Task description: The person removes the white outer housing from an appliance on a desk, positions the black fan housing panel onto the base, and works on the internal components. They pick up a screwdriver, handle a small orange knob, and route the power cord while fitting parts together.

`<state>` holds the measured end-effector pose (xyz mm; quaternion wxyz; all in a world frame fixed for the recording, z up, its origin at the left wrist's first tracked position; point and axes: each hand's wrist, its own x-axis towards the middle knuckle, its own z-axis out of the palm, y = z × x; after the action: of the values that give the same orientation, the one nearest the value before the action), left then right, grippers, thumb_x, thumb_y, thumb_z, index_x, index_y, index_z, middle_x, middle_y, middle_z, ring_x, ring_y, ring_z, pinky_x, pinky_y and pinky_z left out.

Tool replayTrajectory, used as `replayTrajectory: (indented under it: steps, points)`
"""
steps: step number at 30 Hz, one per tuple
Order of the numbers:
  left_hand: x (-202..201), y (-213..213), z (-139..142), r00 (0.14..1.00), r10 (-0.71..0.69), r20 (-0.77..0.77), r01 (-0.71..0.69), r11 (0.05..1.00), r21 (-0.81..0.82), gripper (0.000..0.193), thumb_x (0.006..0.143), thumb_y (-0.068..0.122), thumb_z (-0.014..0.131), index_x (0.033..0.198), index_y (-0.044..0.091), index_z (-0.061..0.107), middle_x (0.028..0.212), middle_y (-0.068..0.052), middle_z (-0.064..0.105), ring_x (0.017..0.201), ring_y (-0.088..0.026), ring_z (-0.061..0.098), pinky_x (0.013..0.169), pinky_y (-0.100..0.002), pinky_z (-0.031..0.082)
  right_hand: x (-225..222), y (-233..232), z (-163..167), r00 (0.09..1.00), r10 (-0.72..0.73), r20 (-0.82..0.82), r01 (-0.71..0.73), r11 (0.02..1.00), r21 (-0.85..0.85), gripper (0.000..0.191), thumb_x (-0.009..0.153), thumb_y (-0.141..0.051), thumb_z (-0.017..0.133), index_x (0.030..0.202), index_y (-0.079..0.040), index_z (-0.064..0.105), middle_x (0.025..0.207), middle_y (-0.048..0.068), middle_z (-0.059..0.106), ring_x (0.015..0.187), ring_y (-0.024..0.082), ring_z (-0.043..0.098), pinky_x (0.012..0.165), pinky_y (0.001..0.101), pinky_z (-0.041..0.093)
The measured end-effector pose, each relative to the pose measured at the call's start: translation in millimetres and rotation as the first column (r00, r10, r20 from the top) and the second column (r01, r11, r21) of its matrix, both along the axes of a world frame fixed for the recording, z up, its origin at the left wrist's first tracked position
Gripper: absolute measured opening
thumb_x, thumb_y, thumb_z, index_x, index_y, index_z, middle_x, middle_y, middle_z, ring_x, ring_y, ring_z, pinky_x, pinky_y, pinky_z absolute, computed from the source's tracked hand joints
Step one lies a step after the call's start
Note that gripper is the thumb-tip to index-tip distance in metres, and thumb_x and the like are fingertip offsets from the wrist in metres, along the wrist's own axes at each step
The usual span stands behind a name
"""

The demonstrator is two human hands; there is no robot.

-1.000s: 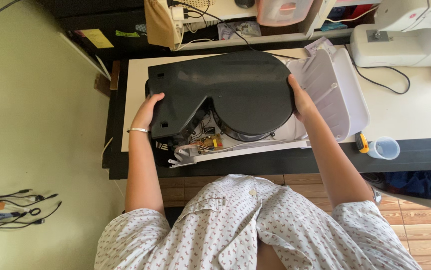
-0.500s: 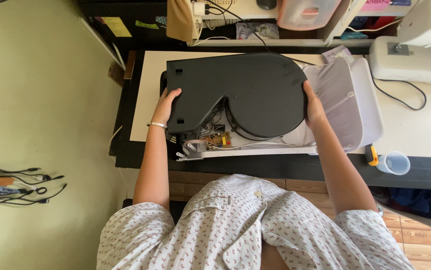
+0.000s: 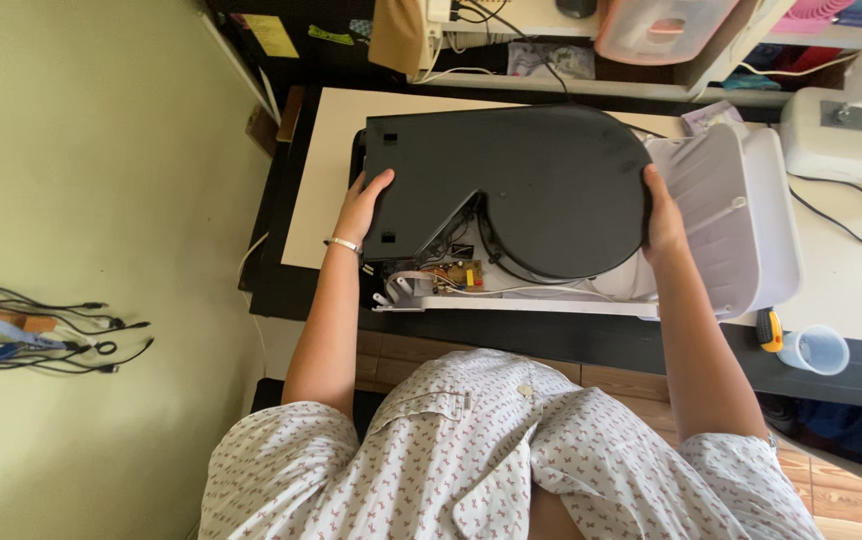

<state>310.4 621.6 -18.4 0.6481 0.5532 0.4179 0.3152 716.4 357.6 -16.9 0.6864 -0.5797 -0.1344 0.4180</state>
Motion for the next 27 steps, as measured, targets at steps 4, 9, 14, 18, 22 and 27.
replayTrajectory:
  steps: [4, 9, 14, 18, 22, 27]
  points:
    - [1, 3, -7, 1.000, 0.019, -0.017, -0.019, 1.000, 0.006, 0.084, 0.082, 0.055, 0.074, 0.140, -0.003, 0.055, 0.130, -0.018, 0.067, 0.118, -0.025, 0.066, 0.099, -0.030, 0.052, 4, 1, 6, 1.000, 0.001, 0.025, 0.001, 0.998, -0.063, 0.066, 0.097, -0.055, 0.060, 0.139, -0.003, 0.061, 0.133, 0.010, 0.067, 0.117, 0.019, 0.065, 0.098, 0.0292, 0.052]
    - [4, 3, -5, 0.998, 0.007, -0.055, -0.009, 0.999, -0.043, 0.086, 0.079, 0.058, 0.073, 0.139, -0.002, 0.057, 0.129, -0.019, 0.068, 0.117, -0.026, 0.067, 0.097, -0.031, 0.052, 8, 1, 2, 0.999, 0.040, 0.033, -0.038, 0.998, -0.053, 0.068, 0.096, -0.056, 0.059, 0.140, -0.004, 0.059, 0.137, 0.010, 0.065, 0.121, 0.019, 0.064, 0.102, 0.0295, 0.050]
    - [8, -2, 6, 0.997, -0.022, -0.075, 0.018, 0.999, -0.045, 0.089, 0.079, 0.058, 0.071, 0.144, 0.001, 0.051, 0.134, -0.019, 0.064, 0.119, -0.026, 0.065, 0.098, -0.032, 0.052, 6, -5, -7, 0.999, 0.031, 0.009, -0.030, 0.995, -0.099, 0.069, 0.096, -0.058, 0.058, 0.141, -0.006, 0.058, 0.137, 0.009, 0.065, 0.120, 0.019, 0.063, 0.100, 0.0304, 0.050]
    - [9, -10, 13, 0.985, 0.006, -0.172, -0.011, 1.000, -0.029, 0.097, 0.077, 0.059, 0.073, 0.148, 0.002, 0.040, 0.131, -0.024, 0.061, 0.117, -0.030, 0.065, 0.095, -0.036, 0.055, 2, -10, -12, 0.999, -0.031, -0.004, 0.030, 0.987, -0.155, 0.068, 0.097, -0.058, 0.057, 0.141, -0.006, 0.056, 0.135, 0.008, 0.065, 0.121, 0.020, 0.063, 0.100, 0.0303, 0.051]
    - [7, -16, 16, 0.991, 0.014, -0.135, -0.019, 0.999, -0.038, 0.099, 0.074, 0.060, 0.074, 0.147, 0.001, 0.042, 0.131, -0.026, 0.063, 0.118, -0.032, 0.066, 0.096, -0.038, 0.055, 1, -12, -10, 1.000, 0.026, -0.005, -0.026, 0.998, -0.059, 0.068, 0.098, -0.057, 0.058, 0.142, -0.005, 0.058, 0.139, 0.008, 0.063, 0.124, 0.019, 0.060, 0.102, 0.0292, 0.049]
    - [6, -11, 8, 0.986, -0.012, -0.165, -0.003, 0.996, -0.092, 0.098, 0.074, 0.062, 0.072, 0.147, 0.003, 0.043, 0.133, -0.025, 0.063, 0.119, -0.032, 0.066, 0.097, -0.037, 0.055, 2, -8, -2, 0.997, 0.074, 0.008, -0.073, 0.995, -0.061, 0.067, 0.097, -0.057, 0.057, 0.141, -0.005, 0.058, 0.140, 0.010, 0.062, 0.124, 0.021, 0.060, 0.103, 0.0304, 0.048]
